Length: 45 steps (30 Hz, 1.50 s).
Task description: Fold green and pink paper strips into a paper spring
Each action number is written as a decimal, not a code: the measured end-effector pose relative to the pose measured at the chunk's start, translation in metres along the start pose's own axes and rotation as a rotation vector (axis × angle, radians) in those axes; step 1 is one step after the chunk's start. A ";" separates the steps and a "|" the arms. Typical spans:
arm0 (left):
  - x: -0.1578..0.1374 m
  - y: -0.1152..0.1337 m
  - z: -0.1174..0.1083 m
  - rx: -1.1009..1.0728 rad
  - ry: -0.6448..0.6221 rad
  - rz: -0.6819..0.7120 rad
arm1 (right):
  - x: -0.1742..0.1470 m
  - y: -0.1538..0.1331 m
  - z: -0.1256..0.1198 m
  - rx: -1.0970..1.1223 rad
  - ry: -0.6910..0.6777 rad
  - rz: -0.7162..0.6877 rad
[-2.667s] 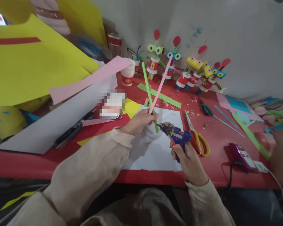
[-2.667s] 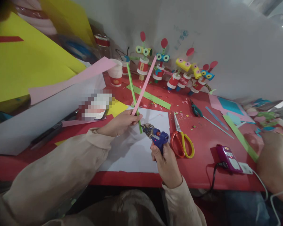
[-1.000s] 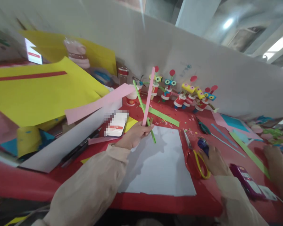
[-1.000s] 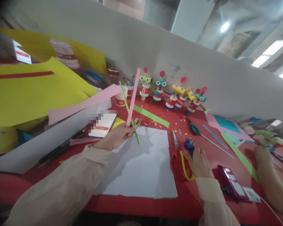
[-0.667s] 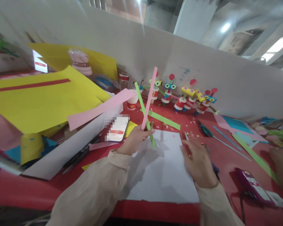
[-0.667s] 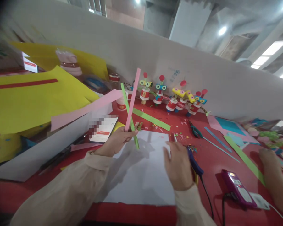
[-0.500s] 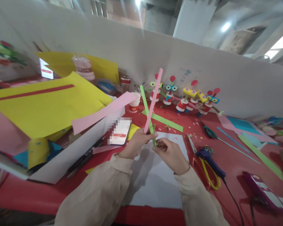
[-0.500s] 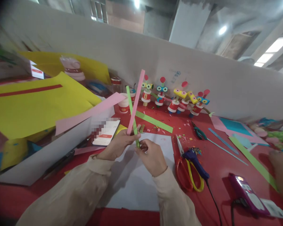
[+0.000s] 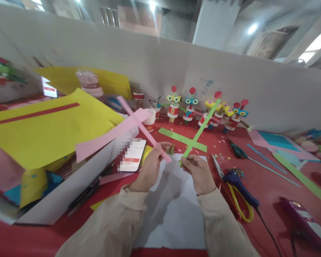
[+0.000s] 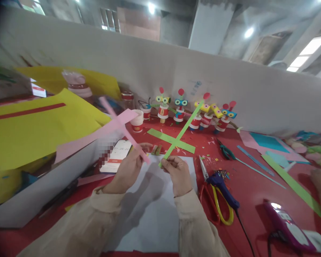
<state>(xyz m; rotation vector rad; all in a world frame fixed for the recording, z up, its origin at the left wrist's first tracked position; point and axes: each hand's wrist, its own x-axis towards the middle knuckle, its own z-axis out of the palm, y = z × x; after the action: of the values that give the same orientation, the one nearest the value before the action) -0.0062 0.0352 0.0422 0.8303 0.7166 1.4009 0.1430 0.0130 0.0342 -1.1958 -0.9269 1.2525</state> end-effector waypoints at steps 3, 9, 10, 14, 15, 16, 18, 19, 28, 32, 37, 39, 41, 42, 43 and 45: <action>-0.002 0.001 0.001 0.006 -0.078 -0.092 | 0.000 -0.002 -0.001 0.040 0.013 0.010; -0.004 -0.001 0.003 0.023 -0.120 -0.240 | -0.001 -0.004 0.000 0.055 0.029 -0.068; -0.005 -0.002 0.004 0.020 -0.124 -0.253 | -0.001 -0.004 0.000 0.038 0.039 -0.087; -0.005 -0.005 0.005 0.044 -0.105 -0.278 | 0.001 -0.005 -0.003 -0.016 0.067 -0.141; -0.005 -0.006 0.005 0.065 -0.092 -0.277 | 0.002 -0.004 -0.003 -0.016 0.076 -0.149; -0.005 -0.006 0.005 0.091 -0.076 -0.272 | 0.002 -0.004 -0.004 -0.010 0.085 -0.154; -0.005 -0.008 0.004 0.138 -0.060 -0.259 | 0.002 -0.003 -0.004 0.011 0.092 -0.159; -0.005 -0.009 0.004 0.154 -0.066 -0.254 | 0.002 -0.003 -0.003 0.019 0.088 -0.158; -0.007 -0.009 0.008 0.114 -0.132 -0.239 | 0.000 -0.001 0.004 -0.015 0.037 -0.175; -0.008 -0.009 0.010 0.107 -0.142 -0.240 | 0.001 0.001 0.003 -0.033 0.023 -0.176; -0.009 -0.009 0.010 0.121 -0.163 -0.241 | 0.002 -0.001 0.003 -0.051 0.000 -0.174; -0.008 -0.008 0.009 0.140 -0.161 -0.230 | 0.002 -0.003 0.000 -0.067 0.010 -0.183; -0.007 -0.006 0.007 0.181 -0.122 -0.202 | 0.002 -0.002 -0.006 -0.118 0.041 -0.185; -0.005 -0.006 0.006 0.206 -0.087 -0.181 | 0.001 0.000 -0.010 -0.155 0.058 -0.174; -0.004 -0.006 0.004 0.224 -0.049 -0.159 | 0.000 0.004 -0.015 -0.200 0.072 -0.155; -0.001 -0.006 0.001 0.209 0.007 -0.132 | -0.004 0.014 -0.025 -0.301 0.080 -0.092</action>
<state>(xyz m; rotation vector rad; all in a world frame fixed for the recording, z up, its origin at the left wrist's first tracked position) -0.0022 0.0339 0.0372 0.9233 0.9185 1.2251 0.1647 0.0048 0.0165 -1.4097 -1.1252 1.0085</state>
